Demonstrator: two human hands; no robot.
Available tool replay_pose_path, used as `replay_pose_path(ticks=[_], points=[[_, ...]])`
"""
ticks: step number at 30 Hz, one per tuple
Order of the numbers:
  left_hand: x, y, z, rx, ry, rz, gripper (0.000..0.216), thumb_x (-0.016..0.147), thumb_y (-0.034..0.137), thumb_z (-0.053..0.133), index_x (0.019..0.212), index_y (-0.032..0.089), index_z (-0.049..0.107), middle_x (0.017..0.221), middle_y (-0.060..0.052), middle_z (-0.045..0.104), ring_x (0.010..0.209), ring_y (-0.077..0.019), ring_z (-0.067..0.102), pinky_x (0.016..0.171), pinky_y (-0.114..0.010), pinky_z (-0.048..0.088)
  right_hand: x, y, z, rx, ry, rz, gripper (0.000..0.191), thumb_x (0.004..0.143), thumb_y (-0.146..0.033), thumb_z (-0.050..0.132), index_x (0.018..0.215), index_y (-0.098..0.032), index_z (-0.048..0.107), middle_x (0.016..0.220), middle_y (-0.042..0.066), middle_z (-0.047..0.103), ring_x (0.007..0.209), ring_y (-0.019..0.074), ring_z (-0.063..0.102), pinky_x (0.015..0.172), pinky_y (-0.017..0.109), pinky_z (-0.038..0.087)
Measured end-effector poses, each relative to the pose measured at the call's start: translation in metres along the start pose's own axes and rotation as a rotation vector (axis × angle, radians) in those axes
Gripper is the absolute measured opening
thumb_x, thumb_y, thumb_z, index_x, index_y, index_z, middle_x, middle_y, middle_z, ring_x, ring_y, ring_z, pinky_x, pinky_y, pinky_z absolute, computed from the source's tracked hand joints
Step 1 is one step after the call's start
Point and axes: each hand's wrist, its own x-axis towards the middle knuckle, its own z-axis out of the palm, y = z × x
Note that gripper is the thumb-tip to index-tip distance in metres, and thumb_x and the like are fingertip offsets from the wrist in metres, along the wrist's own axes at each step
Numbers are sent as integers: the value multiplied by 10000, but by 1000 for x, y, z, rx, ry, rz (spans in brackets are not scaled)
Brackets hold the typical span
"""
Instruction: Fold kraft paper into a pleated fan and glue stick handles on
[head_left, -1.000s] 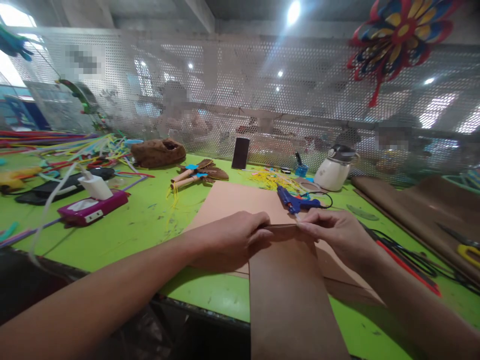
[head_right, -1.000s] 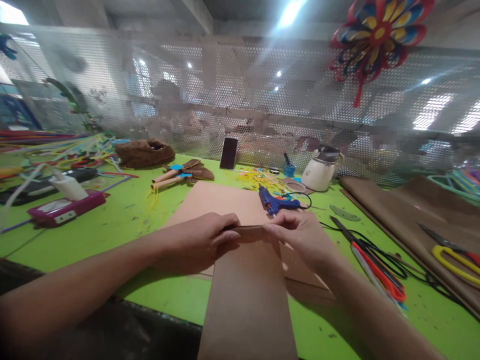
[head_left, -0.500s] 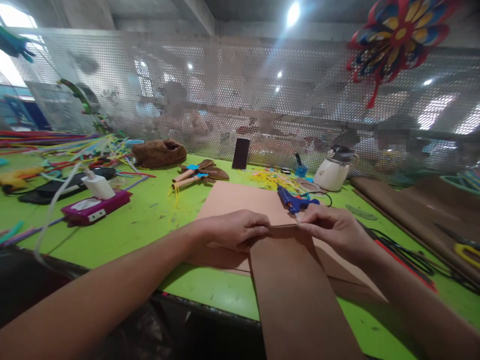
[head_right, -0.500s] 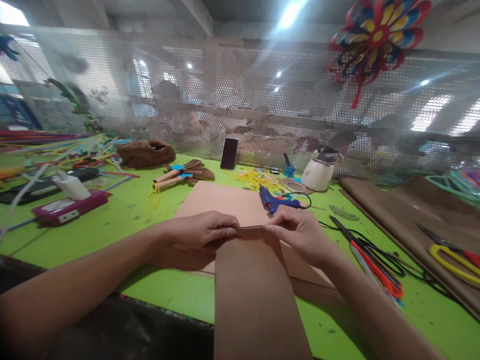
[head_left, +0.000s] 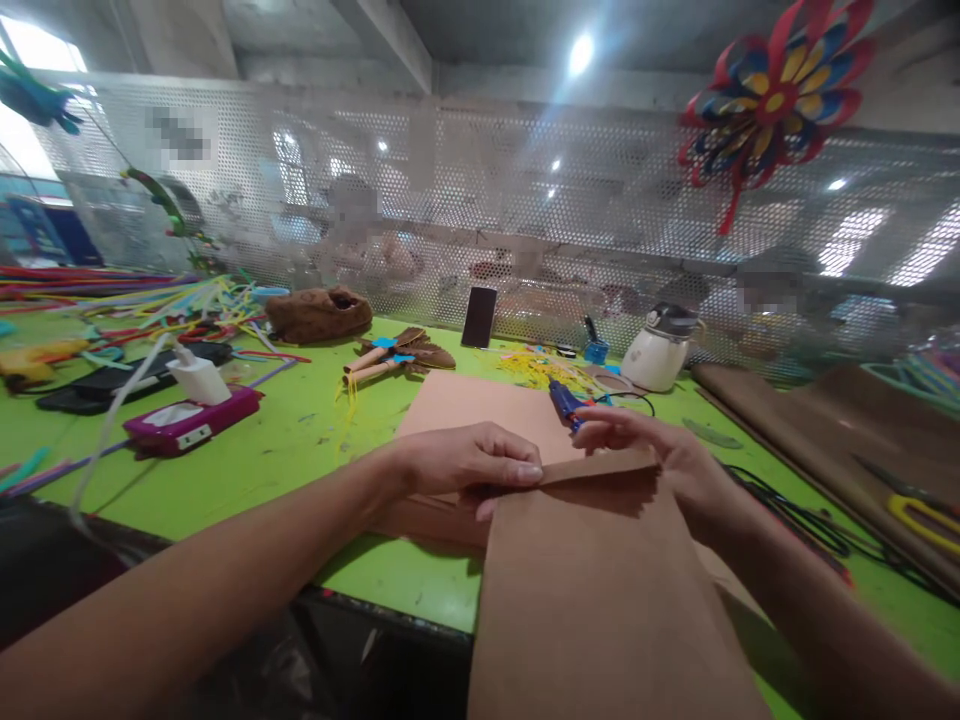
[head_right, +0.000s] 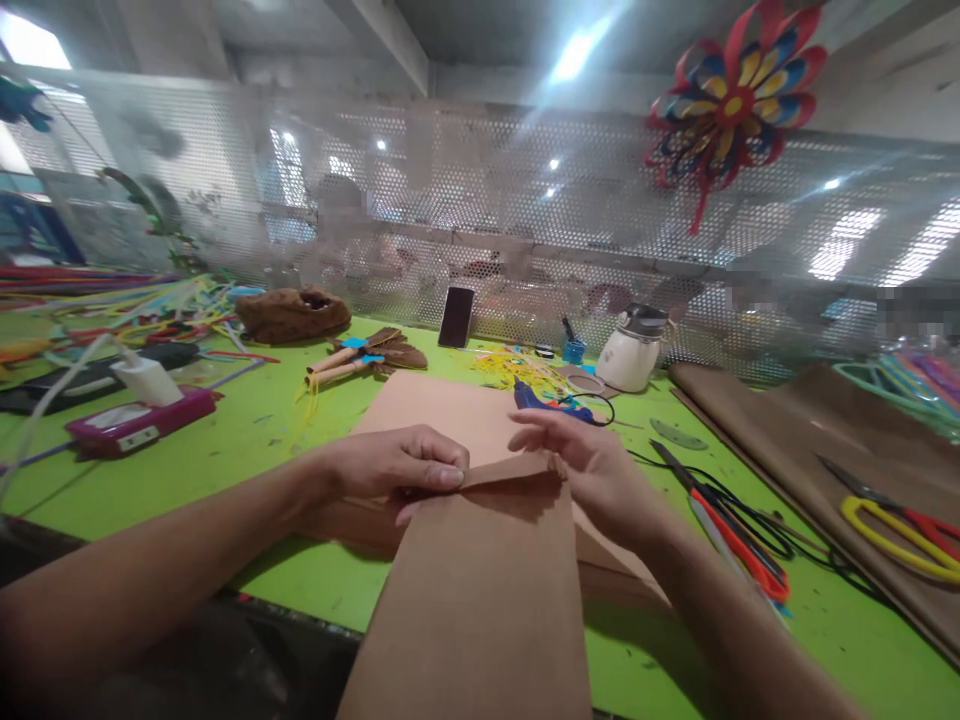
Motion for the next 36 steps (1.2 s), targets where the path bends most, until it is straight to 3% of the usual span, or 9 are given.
replay_pose_path(ticks=[5,8,11,17,19,23,26,30,36], points=[[1,-5,8,-272,-51,-19,288,841,419,527,705,169,484,482,56,478,374,-55,385,392,-190,253,-7,-16,12,-133,-112,-61,431,732,-363,684,1151,-295,608,1116,68,628,981,247,591,814,355,494],[1,-7,15,-299,-147,-45,275,835,384,550,688,156,501,502,36,497,417,-63,448,425,-188,307,-10,-26,16,-195,-278,-91,385,745,-397,660,1104,-256,649,1039,76,648,944,252,599,819,353,488],[4,-10,23,-362,-107,-41,237,819,357,577,708,156,521,498,48,474,408,-59,442,397,-178,288,-12,-31,21,-156,-388,-109,259,767,-358,648,1004,-265,690,915,54,641,818,206,610,744,313,494],[13,-20,31,-360,-228,-62,258,782,393,613,791,135,602,619,-9,589,505,-108,549,447,-216,400,-13,-25,26,-75,-284,-66,51,725,-268,694,729,-219,707,816,46,617,750,188,595,678,299,489],[14,-20,27,-352,-151,-50,287,782,408,606,880,139,614,703,-29,622,569,-121,579,490,-231,421,-12,-18,23,26,-243,7,105,748,-307,670,734,-205,690,785,45,630,717,183,594,638,290,485],[15,-13,3,-64,273,39,269,787,385,601,770,116,604,707,-17,609,613,-89,545,614,-231,433,-3,-3,14,-175,-189,133,205,797,-367,605,773,-174,669,755,29,632,704,159,575,627,252,454],[15,-9,-12,123,548,104,321,860,390,469,892,102,607,807,-49,624,688,-109,541,668,-255,433,5,5,11,-481,-277,128,211,827,-346,549,795,-171,663,750,25,645,700,161,571,624,249,432],[18,-13,-4,472,493,55,306,853,358,459,862,118,649,830,-50,633,743,-139,542,670,-251,407,13,11,19,-729,-334,39,176,836,-284,522,806,-179,660,744,34,664,681,171,571,610,264,419],[24,-24,9,945,363,134,262,833,315,510,855,144,707,783,-67,622,768,-171,532,702,-266,380,18,24,34,-825,-266,-88,194,846,-284,521,759,-179,659,741,44,619,691,165,548,625,268,420]])
